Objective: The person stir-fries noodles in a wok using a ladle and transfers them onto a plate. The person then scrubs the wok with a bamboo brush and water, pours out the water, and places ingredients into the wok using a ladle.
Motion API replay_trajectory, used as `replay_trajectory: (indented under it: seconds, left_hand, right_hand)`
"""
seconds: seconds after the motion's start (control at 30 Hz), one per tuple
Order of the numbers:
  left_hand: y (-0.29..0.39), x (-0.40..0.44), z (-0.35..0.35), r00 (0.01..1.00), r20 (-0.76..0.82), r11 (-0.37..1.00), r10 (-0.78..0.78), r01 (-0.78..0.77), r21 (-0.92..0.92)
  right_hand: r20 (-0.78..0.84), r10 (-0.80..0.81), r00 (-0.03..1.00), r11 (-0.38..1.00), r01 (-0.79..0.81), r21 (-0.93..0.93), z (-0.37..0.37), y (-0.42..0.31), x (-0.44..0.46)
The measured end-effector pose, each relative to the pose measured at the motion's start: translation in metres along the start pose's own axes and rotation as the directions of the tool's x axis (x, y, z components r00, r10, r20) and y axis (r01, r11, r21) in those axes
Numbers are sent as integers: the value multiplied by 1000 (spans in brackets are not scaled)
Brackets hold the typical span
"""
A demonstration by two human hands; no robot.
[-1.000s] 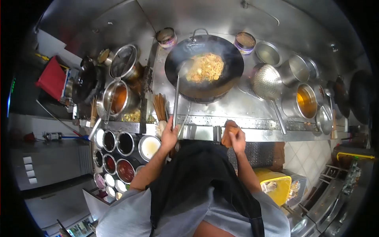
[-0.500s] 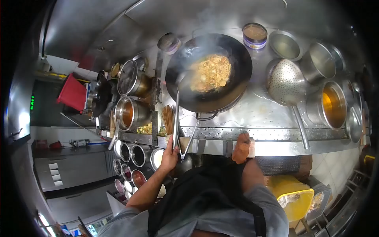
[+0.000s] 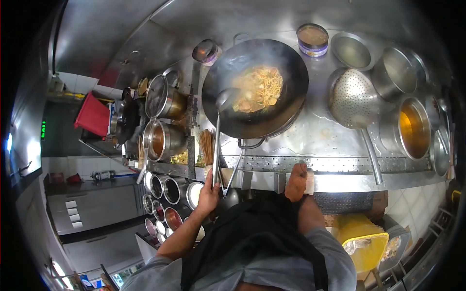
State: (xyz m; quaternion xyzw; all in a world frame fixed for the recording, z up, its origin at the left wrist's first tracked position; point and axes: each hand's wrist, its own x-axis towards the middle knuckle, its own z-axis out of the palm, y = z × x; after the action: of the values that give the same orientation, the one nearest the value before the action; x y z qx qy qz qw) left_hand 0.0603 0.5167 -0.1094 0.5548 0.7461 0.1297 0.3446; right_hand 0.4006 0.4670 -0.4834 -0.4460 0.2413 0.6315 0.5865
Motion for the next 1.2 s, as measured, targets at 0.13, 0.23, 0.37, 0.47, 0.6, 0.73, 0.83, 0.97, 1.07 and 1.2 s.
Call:
replay_trajectory:
  seconds: [0.13,0.23,0.37,0.47,0.6,0.73,0.83,0.97,1.07,1.2]
  left_hand:
    - [14,2,-16,998,-48,998,28,-31,-56]
    - [0,6,-37,987,-88,990,134,-137,-32]
    - [10,0,-101,990,-28,983,141,-137,121]
    - [19,-6,-137,977,32,957,212,-214,196]
    - [-6,10,-124,973,98,944,210,-228,240]
    - [-66,36,-52,930,-16,930,367,-367,33]
    - [-33,14,-34,974,48,970,222,-215,-118]
    - [-58,19,-6,929,-102,907,356,-370,-201]
    - [-55,19,-25,950,-13,937,310,-308,-166]
    - [-55,20,-48,971,61,973,231,-230,-17]
  right_hand:
    - [71,-117,991,990,123,-76,-27,-13,4]
    - [59,-337,940,668,283,-688,-46,-41,-43]
    - [-269,-305,913,425,-122,-897,-80,-88,-101]
    - [-240,-404,883,371,-82,-925,-123,-107,-114]
    - [-268,-398,877,361,-119,-925,-113,-122,-153]
    - [-261,-368,893,453,-74,-889,-91,-107,-163]
    - [-91,-447,890,242,23,-970,-61,-83,-163]
    - [114,-413,904,-88,85,-992,-5,-60,-190]
    - [244,-339,909,-269,155,-951,-46,-63,-139]
    - [376,-265,888,-398,255,-881,-75,-80,-110]
